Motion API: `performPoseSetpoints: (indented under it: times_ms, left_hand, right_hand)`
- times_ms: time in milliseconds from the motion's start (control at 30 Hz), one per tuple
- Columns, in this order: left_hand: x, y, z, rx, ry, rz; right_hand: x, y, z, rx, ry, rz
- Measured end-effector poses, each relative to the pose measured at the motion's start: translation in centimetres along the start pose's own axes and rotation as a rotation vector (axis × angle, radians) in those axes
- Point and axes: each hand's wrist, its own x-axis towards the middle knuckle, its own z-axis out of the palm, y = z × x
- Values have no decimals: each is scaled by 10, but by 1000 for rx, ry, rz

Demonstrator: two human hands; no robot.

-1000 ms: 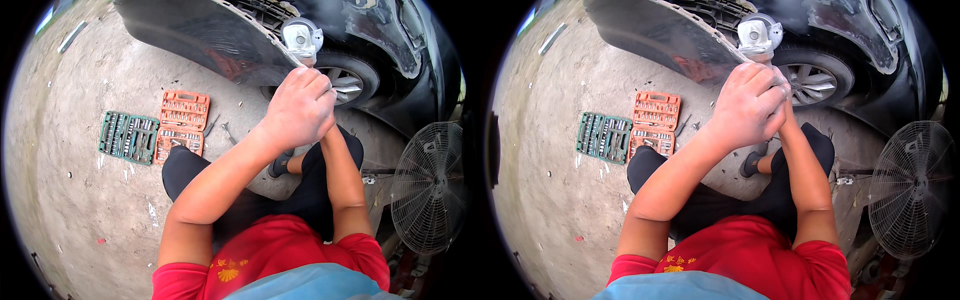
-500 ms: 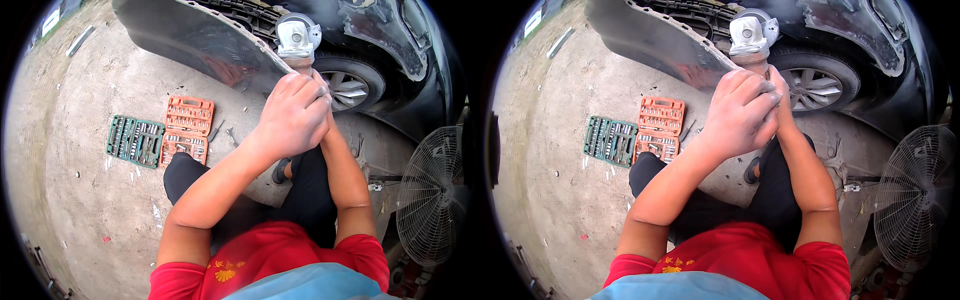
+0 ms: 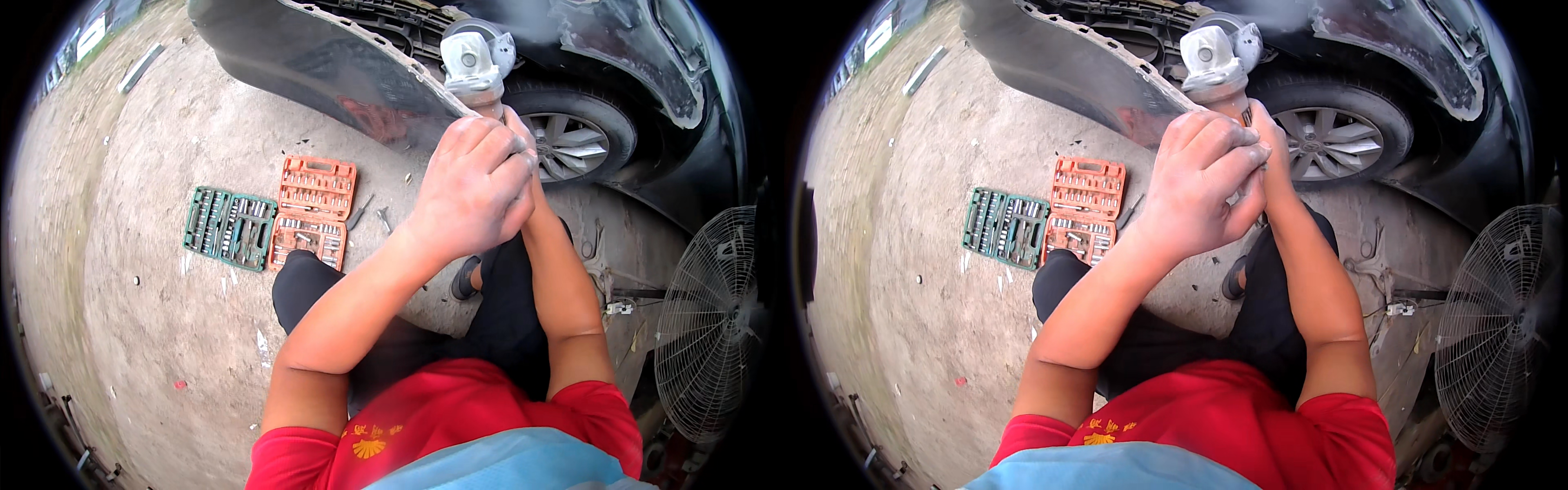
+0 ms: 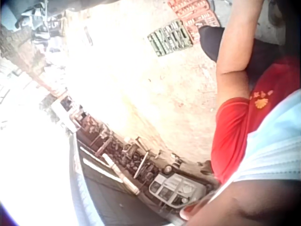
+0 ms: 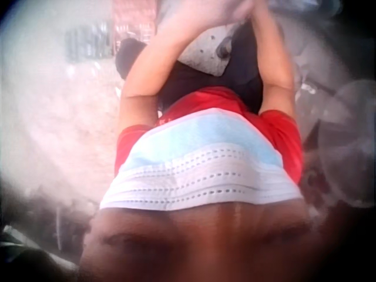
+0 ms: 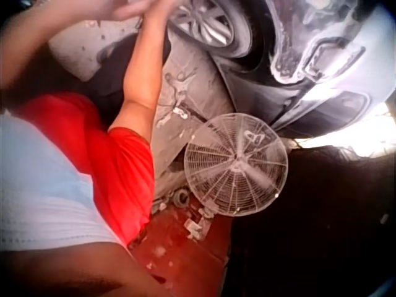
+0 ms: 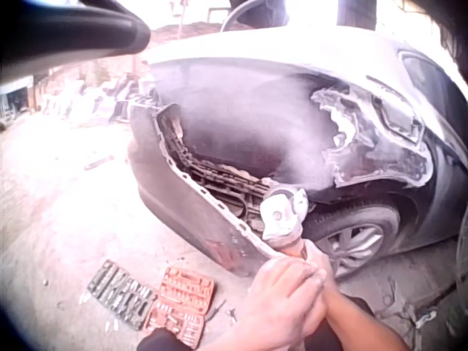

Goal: The person sits on the ground and uses an angle grinder to smooth the surface of a car's front bumper. They periodically pause to wipe the area with their hand and inspect the progress before resuming the grinding.

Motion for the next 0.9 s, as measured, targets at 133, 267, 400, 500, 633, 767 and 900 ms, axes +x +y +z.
performPoseSetpoints:
  times_ms: [133, 267, 400, 500, 633, 767, 900]
  left_hand:
    - [-4, 0, 0, 37, 11, -14]
    - [-4, 1, -1, 7, 4, -11]
    - [-7, 2, -1, -5, 10, -13]
    - [-5, 1, -2, 10, 9, -14]
    - [-3, 3, -4, -24, -14, -19]
    - [-4, 0, -1, 4, 7, -5]
    - [-4, 0, -3, -3, -3, -5]
  right_hand:
    - [12, -16, 15, -24, -34, -14]
    - [-3, -10, 11, -95, -39, -38]
    - [0, -15, 19, 104, -9, -54]
    - [2, -23, 19, 66, -22, -56]
    - [-9, -17, 10, -1, 50, -91]
    - [2, -39, 12, 12, -2, -17]
    - [-1, -25, 13, -44, 26, -8]
